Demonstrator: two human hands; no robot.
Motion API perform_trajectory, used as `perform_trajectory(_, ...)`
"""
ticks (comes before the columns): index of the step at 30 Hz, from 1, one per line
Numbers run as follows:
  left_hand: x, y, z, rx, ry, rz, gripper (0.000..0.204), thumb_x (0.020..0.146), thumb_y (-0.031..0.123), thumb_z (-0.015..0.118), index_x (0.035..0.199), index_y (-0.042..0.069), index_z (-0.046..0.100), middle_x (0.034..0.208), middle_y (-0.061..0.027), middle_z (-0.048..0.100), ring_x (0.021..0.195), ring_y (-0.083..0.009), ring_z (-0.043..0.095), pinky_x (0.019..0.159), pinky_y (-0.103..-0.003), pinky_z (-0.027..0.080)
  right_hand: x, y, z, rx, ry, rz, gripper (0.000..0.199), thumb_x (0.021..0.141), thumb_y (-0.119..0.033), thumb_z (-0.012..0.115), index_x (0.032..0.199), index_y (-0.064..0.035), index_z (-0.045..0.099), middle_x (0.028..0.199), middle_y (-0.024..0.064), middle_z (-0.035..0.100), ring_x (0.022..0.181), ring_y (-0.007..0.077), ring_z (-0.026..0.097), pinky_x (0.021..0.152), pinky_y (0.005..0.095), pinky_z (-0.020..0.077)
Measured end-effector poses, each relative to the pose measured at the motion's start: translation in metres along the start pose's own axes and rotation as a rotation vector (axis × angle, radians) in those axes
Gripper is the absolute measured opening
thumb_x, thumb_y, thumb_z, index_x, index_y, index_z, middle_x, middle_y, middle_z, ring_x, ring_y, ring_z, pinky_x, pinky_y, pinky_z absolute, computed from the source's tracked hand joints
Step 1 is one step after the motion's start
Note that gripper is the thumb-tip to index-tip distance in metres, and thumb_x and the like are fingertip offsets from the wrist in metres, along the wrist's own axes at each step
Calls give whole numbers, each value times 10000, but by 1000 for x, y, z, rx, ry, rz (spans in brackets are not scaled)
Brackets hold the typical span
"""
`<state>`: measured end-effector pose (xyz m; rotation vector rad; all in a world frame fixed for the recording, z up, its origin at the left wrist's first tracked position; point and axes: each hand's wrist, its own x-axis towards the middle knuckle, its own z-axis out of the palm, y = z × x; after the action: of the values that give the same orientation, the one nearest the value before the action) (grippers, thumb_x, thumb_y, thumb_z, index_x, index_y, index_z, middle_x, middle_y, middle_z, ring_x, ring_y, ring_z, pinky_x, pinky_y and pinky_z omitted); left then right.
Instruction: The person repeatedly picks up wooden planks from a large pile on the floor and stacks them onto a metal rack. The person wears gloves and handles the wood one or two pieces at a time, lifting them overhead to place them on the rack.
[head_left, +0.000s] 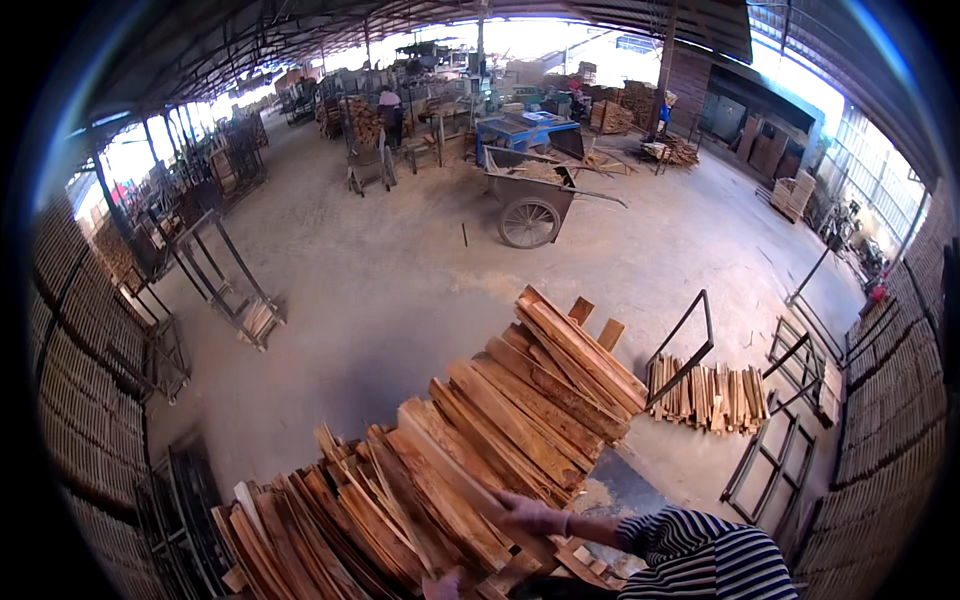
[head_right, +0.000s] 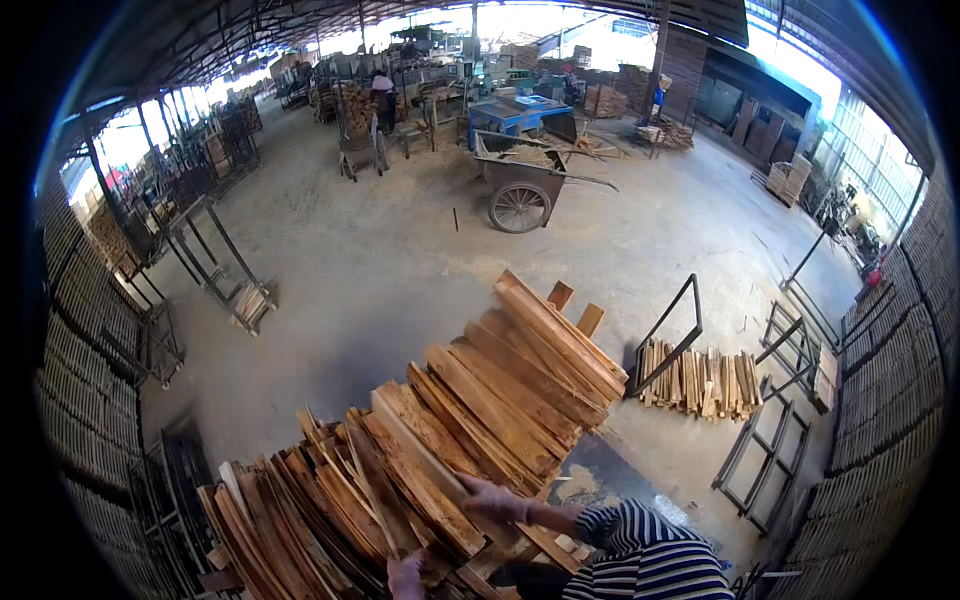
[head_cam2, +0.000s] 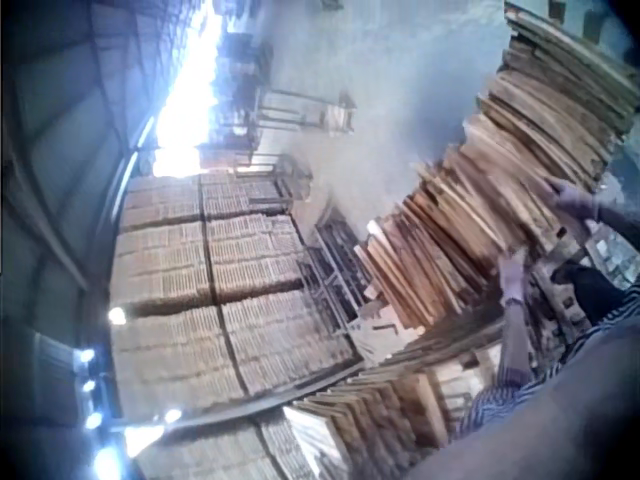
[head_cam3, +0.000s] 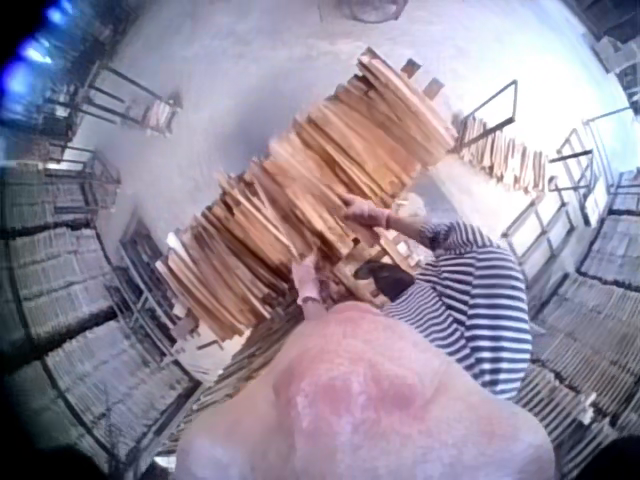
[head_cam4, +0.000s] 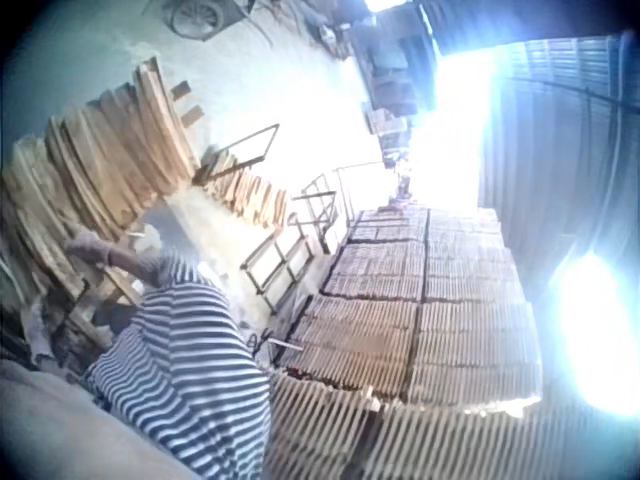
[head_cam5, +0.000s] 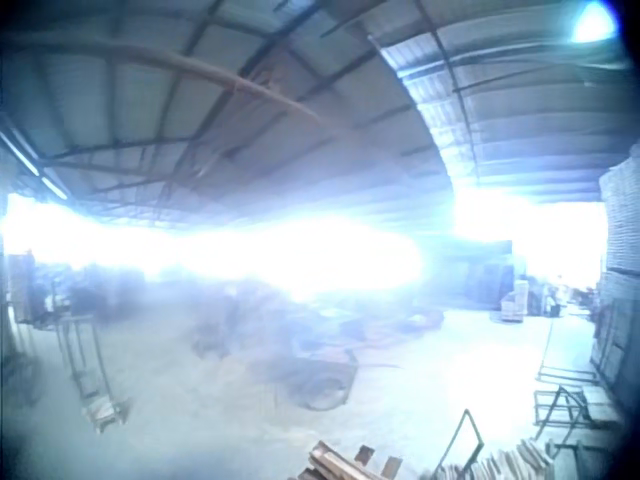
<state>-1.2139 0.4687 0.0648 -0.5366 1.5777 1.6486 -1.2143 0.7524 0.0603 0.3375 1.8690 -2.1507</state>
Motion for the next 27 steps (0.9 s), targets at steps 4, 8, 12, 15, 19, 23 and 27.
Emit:
perform_trajectory(4, -70, 20, 54, 291, 137, 281, 614, 949, 455, 679, 1356, 13, 551, 1168, -215, 695, 1063, -413, 669, 853, -515, 559, -16, 16, 62, 40, -57, 205, 1095, 912, -568, 676, 1645, -2, 93, 1643, 239, 307, 1492, 293, 345, 1189, 346, 303)
perform_trajectory(8, -132, 40, 90, 908, 511, 358, 594, 922, 462, 707, 1293, 41, 513, 1054, -269, 709, 998, -458, 691, 790, -517, 581, -2, 24, 112, 455, -300, 407, 693, 942, -244, 771, 1522, -23, 464, 1333, 93, 676, 1179, 176, 647, 991, 305, 528)
perform_trajectory(12, -171, 15, 51, 849, 415, 325, 643, 898, 524, 727, 1261, 43, 501, 986, -275, 702, 926, -474, 686, 738, -504, 567, -29, 2, 125, 653, -235, 714, 256, 949, -192, 707, 1174, -69, 716, 1058, 62, 757, 902, 195, 726, 823, 343, 595)
perform_trajectory(15, -233, 4, 46, 940, 504, 262, 931, 868, 582, 747, 1516, 37, 360, 1187, -266, 672, 960, -429, 699, 777, -482, 577, -61, -15, 155, 375, -239, 425, 373, 957, -163, 672, 1309, -68, 591, 1220, 76, 720, 1138, 224, 676, 1055, 366, 508)
perform_trajectory(19, -266, -55, -22, 128, 353, 478, 966, 893, 517, 763, 1540, -9, 275, 1332, -234, 567, 999, -300, 690, 799, -394, 598, -115, -84, 213, -91, -603, 156, 1099, 822, -137, 809, 1667, -125, 106, 1405, 118, 596, 1215, 255, 611, 1040, 340, 515)
perform_trajectory(23, -283, -41, -118, -477, 534, 644, 797, 898, 420, 790, 1466, 2, 419, 1282, -141, 610, 1038, -247, 670, 871, -384, 591, -174, -86, 293, -543, -813, -114, 1143, 733, -327, 871, 1629, -87, 204, 1425, 200, 561, 1306, 321, 567, 1081, 396, 473)
perform_trajectory(27, -323, -135, -136, -1230, 571, 643, 550, 926, 402, 766, 1314, 58, 584, 1095, -79, 677, 983, -234, 676, 874, -403, 586, -219, -52, 358, -813, -856, -345, 1103, 753, -446, 866, 1566, 22, 285, 1407, 271, 549, 1297, 424, 554, 1088, 460, 462)
